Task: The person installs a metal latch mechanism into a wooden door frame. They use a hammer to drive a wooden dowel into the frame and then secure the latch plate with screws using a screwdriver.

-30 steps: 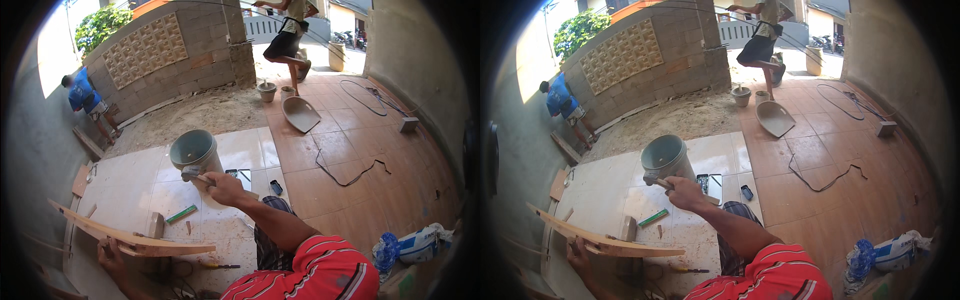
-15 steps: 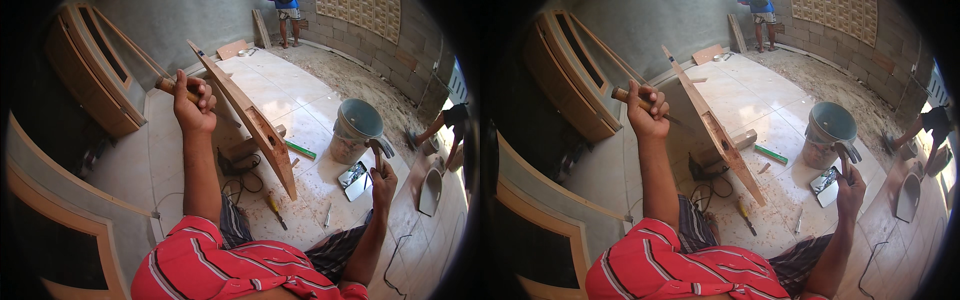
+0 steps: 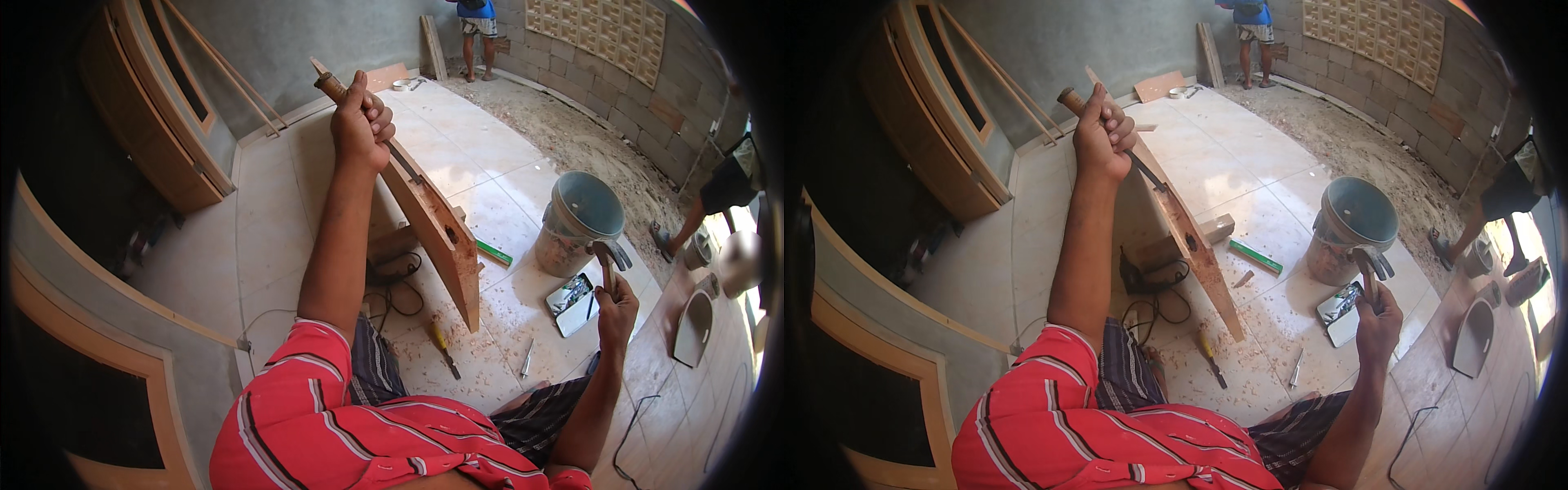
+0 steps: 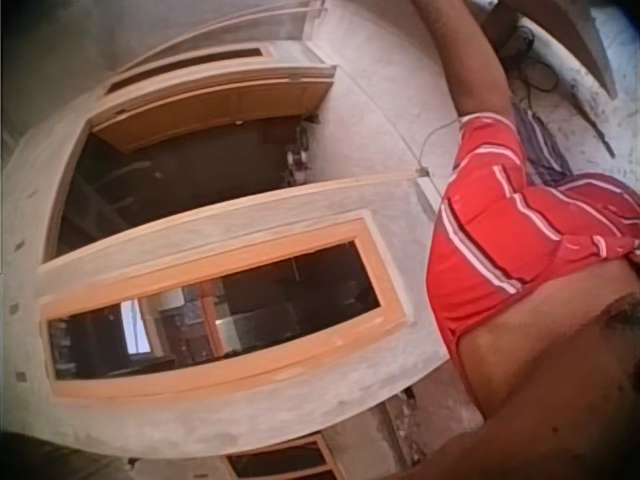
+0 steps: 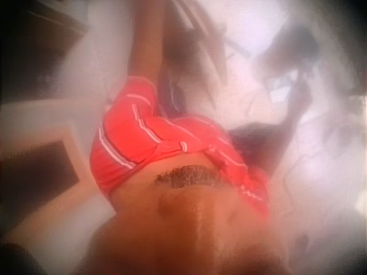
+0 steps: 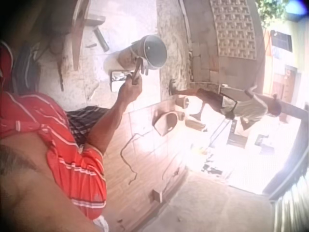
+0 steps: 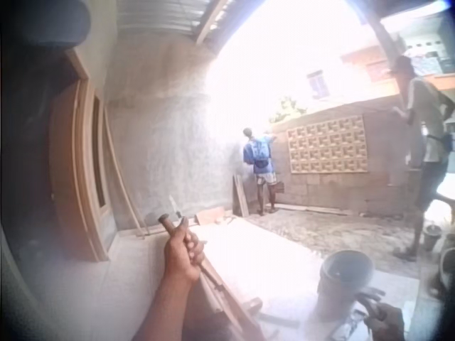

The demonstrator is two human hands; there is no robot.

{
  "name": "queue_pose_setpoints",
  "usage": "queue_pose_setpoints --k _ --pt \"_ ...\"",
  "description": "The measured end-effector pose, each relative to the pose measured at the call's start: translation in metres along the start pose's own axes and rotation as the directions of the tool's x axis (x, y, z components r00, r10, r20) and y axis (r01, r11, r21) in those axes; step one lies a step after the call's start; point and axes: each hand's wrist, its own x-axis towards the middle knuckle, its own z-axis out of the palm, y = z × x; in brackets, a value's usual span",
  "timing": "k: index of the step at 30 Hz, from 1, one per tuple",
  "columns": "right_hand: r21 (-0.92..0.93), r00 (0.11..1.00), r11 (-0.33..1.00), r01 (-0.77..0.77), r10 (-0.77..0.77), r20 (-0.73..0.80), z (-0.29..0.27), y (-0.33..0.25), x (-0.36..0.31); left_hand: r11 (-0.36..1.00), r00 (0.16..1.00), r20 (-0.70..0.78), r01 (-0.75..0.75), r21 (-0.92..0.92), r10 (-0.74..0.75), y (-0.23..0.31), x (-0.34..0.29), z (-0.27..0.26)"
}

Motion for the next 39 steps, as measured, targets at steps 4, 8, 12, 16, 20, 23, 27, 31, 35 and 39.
queue_pose_setpoints --k 4,8,12,16,20,23,27,31,35,39 --pt "-0.019 1.000 1.000 0.008 -0.008 0.008 0.003 0.003 0.001 0.990 0.988 0.052 0.143 0.020 -0.144 -0.001 0.012 0.004" --pt "0.003 0.999 0.999 0.038 -0.038 0.018 0.008 0.001 0.002 0.975 0.973 0.099 0.200 0.092 -0.209 -0.003 0.019 0.010" --pt "-0.015 1.000 1.000 0.016 -0.016 0.026 0.008 0.001 0.004 0.976 0.975 0.108 0.182 0.121 -0.195 -0.003 0.014 0.017" --pt "-0.053 0.999 0.998 -0.039 0.040 0.031 0.009 -0.005 0.002 0.971 0.976 0.063 0.200 0.130 -0.209 -0.004 0.016 0.013" --pt "-0.092 0.994 0.990 0.103 -0.106 -0.032 0.014 0.009 0.005 0.969 0.975 0.040 0.211 0.126 -0.218 -0.002 0.019 0.008" --pt "-0.135 0.999 0.990 0.041 -0.044 -0.020 0.013 0.002 0.003 0.968 0.977 0.042 0.200 0.152 -0.208 -0.002 0.016 0.010" --pt "-0.194 0.999 0.980 -0.047 0.050 0.008 0.010 -0.007 0.001 0.965 0.978 0.056 0.189 0.179 -0.202 -0.002 0.014 0.013" --pt "-0.209 0.999 0.977 -0.046 0.047 0.001 0.009 -0.017 -0.002 0.960 0.978 0.058 0.184 0.210 -0.200 0.000 0.012 0.016" --pt "-0.142 0.998 0.988 -0.059 0.062 0.014 0.009 -0.007 0.002 0.946 0.967 0.076 0.219 0.239 -0.243 -0.003 0.016 0.019" --pt "-0.123 0.999 0.992 -0.041 0.044 0.019 0.009 -0.010 0.002 0.930 0.955 0.088 0.252 0.269 -0.284 -0.006 0.021 0.022"
